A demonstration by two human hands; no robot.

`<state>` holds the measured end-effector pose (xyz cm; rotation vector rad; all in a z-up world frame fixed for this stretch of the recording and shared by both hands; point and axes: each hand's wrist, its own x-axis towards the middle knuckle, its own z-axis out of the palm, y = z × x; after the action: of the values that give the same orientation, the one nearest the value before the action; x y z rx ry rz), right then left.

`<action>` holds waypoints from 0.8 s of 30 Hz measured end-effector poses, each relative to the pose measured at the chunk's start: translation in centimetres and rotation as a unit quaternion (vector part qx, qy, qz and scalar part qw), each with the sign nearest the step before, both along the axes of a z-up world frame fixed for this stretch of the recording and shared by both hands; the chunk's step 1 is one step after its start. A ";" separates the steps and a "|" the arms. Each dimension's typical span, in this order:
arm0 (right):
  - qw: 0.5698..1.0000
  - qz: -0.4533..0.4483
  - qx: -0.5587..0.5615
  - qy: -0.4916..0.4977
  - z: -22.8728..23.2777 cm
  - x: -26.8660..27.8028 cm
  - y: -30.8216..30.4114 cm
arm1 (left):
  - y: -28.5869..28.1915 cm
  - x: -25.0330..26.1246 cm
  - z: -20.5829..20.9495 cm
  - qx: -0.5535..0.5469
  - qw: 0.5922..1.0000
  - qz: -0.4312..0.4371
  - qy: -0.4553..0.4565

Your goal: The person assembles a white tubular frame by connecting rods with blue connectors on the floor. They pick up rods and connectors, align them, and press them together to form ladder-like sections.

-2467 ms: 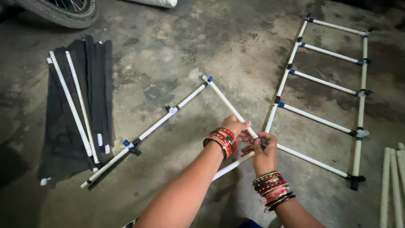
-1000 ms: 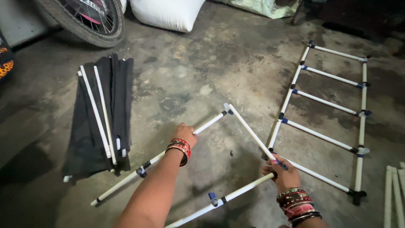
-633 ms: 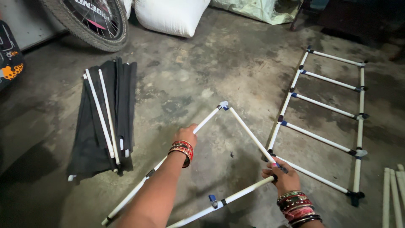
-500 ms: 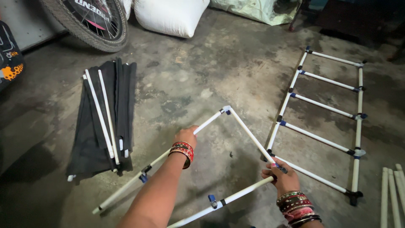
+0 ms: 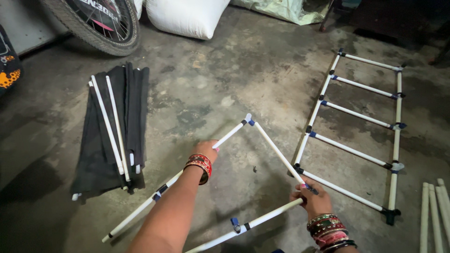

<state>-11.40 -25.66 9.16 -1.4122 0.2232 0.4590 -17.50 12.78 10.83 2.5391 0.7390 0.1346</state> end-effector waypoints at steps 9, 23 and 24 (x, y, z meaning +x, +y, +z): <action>1.000 -0.017 -0.016 0.005 0.2 -0.3 -0.1 | -0.1 0.2 1.3 -0.032 0.999 -0.007 0.019; 1.000 0.007 -0.005 0.010 -1.7 0.9 -0.3 | 0.6 0.4 1.7 -0.174 0.984 0.026 0.013; 1.000 0.010 -0.005 0.009 -1.7 1.0 -0.3 | 0.5 0.2 2.1 -0.173 0.984 0.024 0.017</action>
<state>-10.42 -26.00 7.46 -1.4210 0.2266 0.4881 -17.30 13.28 12.98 2.1987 0.7648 -0.0213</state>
